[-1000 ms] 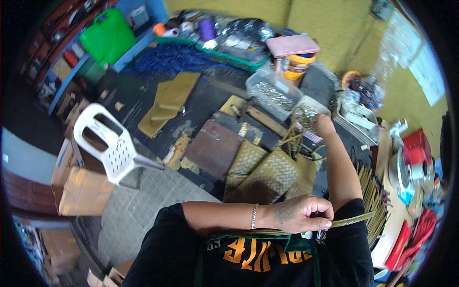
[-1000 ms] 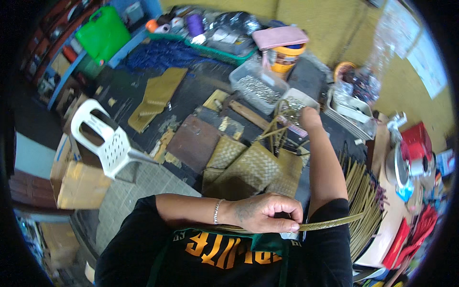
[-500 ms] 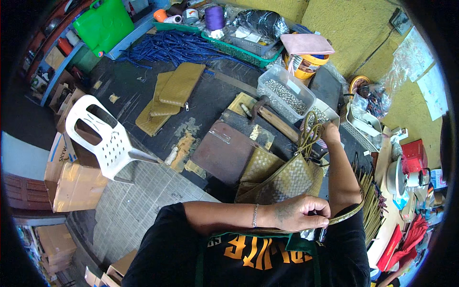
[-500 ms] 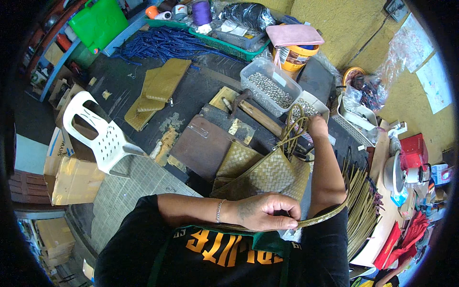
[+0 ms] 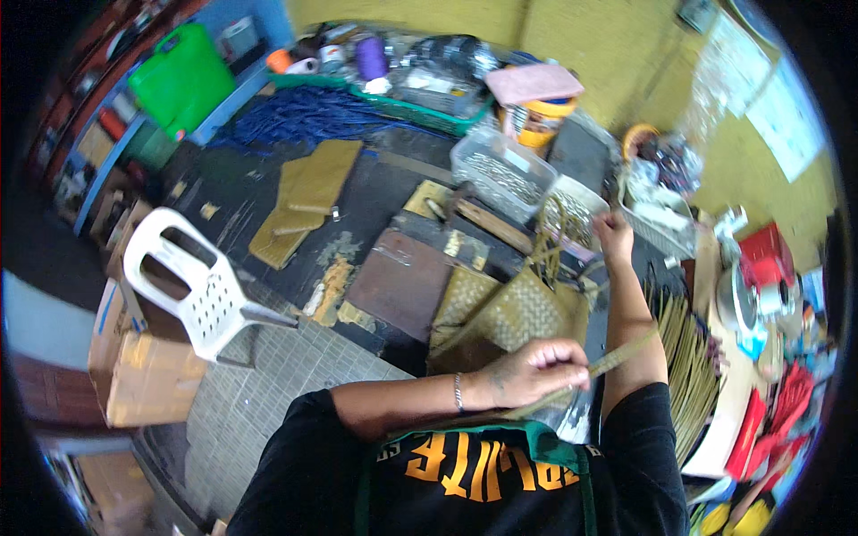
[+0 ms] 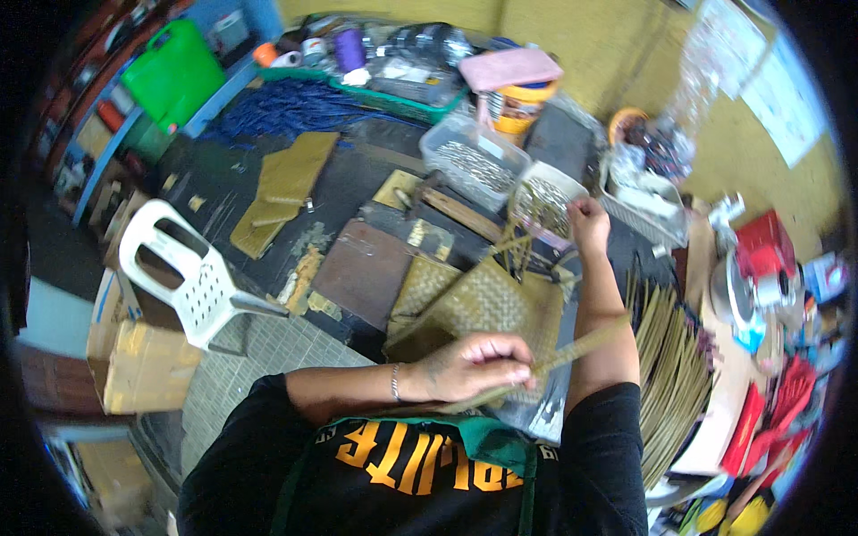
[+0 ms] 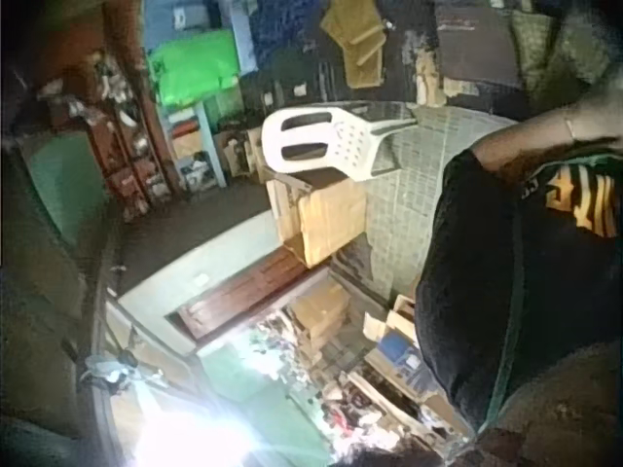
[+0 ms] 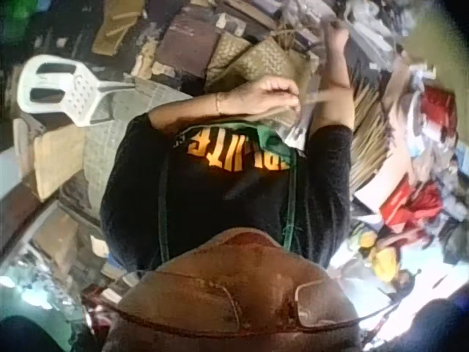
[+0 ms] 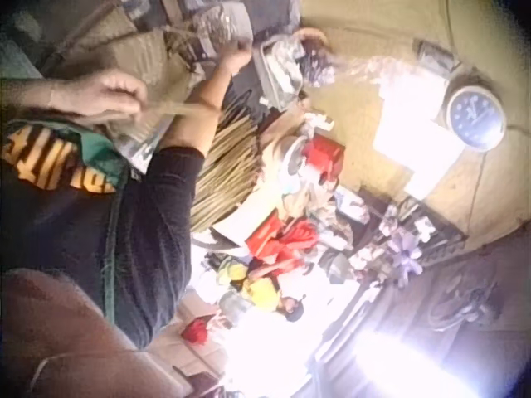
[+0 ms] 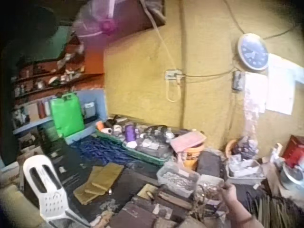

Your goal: The person assembles woven bags by selecting woven strips and attaching them to the handles of a woven bag by hand, then placing smaller woven pouches into the bag.

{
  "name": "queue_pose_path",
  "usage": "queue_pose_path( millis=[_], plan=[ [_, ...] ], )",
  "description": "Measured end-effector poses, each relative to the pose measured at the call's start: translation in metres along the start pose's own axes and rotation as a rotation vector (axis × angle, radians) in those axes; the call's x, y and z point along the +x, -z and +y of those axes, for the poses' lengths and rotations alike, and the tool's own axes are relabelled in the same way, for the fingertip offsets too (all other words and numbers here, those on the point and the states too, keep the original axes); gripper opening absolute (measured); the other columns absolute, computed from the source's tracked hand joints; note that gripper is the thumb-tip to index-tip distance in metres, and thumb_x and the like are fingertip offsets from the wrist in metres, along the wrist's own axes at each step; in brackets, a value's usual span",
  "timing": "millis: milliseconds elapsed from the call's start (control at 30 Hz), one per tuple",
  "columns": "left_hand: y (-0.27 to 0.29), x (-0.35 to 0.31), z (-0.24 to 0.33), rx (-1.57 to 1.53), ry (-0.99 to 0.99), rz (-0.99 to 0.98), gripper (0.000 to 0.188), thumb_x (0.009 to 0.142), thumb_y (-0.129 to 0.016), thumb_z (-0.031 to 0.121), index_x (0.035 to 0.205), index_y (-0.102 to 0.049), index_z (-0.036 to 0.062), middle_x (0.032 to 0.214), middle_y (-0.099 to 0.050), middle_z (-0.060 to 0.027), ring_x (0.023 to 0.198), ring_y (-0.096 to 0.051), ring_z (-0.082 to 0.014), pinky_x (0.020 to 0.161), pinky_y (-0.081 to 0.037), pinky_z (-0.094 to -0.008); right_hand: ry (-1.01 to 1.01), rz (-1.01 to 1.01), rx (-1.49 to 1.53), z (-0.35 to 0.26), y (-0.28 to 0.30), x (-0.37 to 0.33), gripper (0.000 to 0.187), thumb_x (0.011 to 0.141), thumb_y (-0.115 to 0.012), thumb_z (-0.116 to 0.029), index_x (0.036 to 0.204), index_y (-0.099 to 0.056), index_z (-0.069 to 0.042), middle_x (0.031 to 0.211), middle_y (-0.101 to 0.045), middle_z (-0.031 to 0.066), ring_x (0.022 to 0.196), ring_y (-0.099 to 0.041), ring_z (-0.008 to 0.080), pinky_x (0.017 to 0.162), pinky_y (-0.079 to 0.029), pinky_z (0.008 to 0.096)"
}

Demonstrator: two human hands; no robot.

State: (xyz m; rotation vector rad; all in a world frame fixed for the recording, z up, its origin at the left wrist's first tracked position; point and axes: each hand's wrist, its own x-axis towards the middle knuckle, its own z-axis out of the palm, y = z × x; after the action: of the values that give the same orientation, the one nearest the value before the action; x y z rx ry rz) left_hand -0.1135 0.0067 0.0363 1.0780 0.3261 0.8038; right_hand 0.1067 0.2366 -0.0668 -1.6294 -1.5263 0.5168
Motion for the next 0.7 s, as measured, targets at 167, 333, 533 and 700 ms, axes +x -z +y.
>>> queue_pose_path(
  millis=[167, 333, 533, 700],
  plan=[
    [0.005, 0.009, 0.001, 0.189, -0.053, 0.240, 0.010, 0.084, -0.048, 0.009, 0.087, -0.052, 0.0002, 0.081, -0.058, -0.0046, 0.078, -0.053, -0.0083, 0.071, -0.042, -0.0210, -0.177, -0.126, 0.522, -0.061, 0.039, -0.097, 0.011, 0.072, -0.059, -0.005, 0.080, -0.059, 0.003, 0.071, -0.060, 0.0055, 0.063, -0.055, 0.0112, 0.059, -0.044, 0.0229],
    [-0.002, 0.033, -0.013, 0.434, -0.041, 0.169, 0.010, 0.083, -0.051, 0.008, 0.085, -0.053, -0.0013, 0.079, -0.056, -0.0035, 0.074, -0.051, -0.0074, 0.067, -0.040, -0.0188, -0.382, -0.188, 1.179, -0.083, 0.095, -0.226, 0.010, 0.077, -0.055, -0.002, 0.086, -0.054, -0.002, 0.078, -0.060, 0.0099, 0.070, -0.059, 0.0158, 0.062, -0.047, 0.0239],
    [-0.030, 0.035, -0.036, 0.856, -0.232, 0.050, 0.009, 0.077, -0.056, 0.006, 0.081, -0.053, -0.0018, 0.075, -0.055, -0.0090, 0.070, -0.053, -0.0167, 0.063, -0.042, -0.0260, -0.256, -0.079, 1.267, -0.102, 0.120, -0.275, 0.009, 0.075, -0.058, -0.001, 0.084, -0.056, -0.001, 0.084, -0.054, 0.0042, 0.076, -0.051, 0.0093, 0.067, -0.042, 0.0198],
    [-0.042, 0.034, -0.037, 0.967, -0.315, 0.005, 0.010, 0.076, -0.058, 0.006, 0.080, -0.053, -0.0016, 0.075, -0.055, -0.0101, 0.069, -0.054, -0.0187, 0.061, -0.042, -0.0265, -0.213, -0.018, 1.196, -0.096, 0.118, -0.289, 0.009, 0.075, -0.058, 0.000, 0.084, -0.056, 0.000, 0.084, -0.052, 0.0031, 0.074, -0.050, 0.0078, 0.067, -0.042, 0.0196]
  ],
)
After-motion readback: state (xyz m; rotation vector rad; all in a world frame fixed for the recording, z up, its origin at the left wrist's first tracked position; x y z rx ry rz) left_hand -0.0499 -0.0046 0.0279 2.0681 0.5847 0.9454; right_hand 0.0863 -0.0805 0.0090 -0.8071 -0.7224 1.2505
